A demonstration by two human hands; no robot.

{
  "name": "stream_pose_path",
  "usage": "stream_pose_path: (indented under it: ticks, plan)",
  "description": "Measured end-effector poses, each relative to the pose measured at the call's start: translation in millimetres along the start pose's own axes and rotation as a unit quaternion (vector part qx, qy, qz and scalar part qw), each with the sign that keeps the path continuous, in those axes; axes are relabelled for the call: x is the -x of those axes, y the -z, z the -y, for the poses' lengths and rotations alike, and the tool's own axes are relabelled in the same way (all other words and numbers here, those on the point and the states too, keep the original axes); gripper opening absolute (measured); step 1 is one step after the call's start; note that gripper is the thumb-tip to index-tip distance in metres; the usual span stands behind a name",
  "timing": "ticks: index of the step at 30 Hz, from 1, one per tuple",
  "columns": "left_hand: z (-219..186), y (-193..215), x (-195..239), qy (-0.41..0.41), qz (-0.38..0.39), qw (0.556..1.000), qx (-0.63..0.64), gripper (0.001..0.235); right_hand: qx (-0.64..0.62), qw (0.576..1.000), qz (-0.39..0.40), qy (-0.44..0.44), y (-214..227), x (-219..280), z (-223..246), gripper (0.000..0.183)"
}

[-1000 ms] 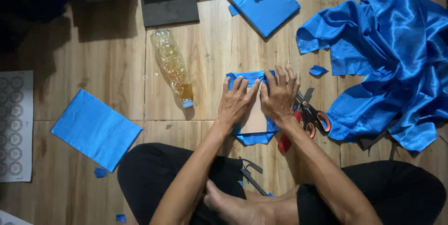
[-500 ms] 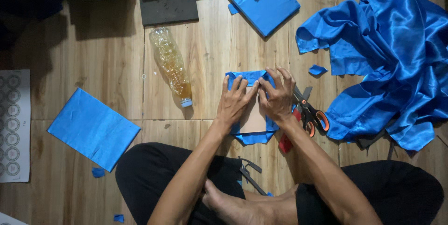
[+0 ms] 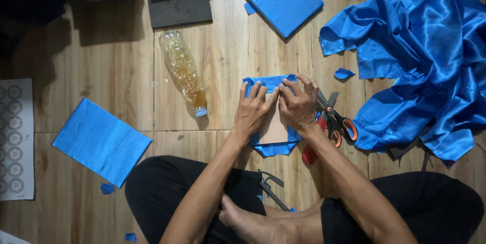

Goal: The person sits on the floor and wraps a rectangular cardboard piece with blue fabric. They use scissors to trim the excess fabric around the edges and then use a plastic bottle filled with liquid to press the fabric onto the cardboard.

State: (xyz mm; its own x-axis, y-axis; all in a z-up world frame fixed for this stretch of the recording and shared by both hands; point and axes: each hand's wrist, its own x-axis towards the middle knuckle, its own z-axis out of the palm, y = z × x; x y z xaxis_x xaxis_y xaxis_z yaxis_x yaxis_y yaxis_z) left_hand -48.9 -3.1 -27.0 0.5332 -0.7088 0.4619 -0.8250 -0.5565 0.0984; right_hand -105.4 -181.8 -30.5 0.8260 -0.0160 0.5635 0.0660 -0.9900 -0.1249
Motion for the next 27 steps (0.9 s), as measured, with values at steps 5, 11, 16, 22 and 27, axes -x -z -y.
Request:
stream_pose_path:
  ticks: [5,11,16,22,27]
  plan:
    - [2,2,0,-0.005,-0.012,1.000,-0.003,0.037,0.007,1.000,-0.005,-0.003,-7,3,-3,0.025]
    - [-1,-9,2,0.012,-0.026,1.000,-0.008,0.036,0.000,1.000,-0.003,0.002,-1,1,-1,0.026]
    - [2,-17,5,0.003,-0.024,0.999,-0.026,0.030,0.004,1.000,-0.003,0.004,-5,3,-3,0.024]
    - [3,-13,3,-0.004,-0.029,0.999,-0.034,0.021,0.007,1.000,-0.003,0.004,0,0,-2,0.025]
    - [2,-7,0,-0.003,-0.038,0.999,-0.038,0.018,0.002,1.000,-0.002,0.001,2,-2,0,0.023]
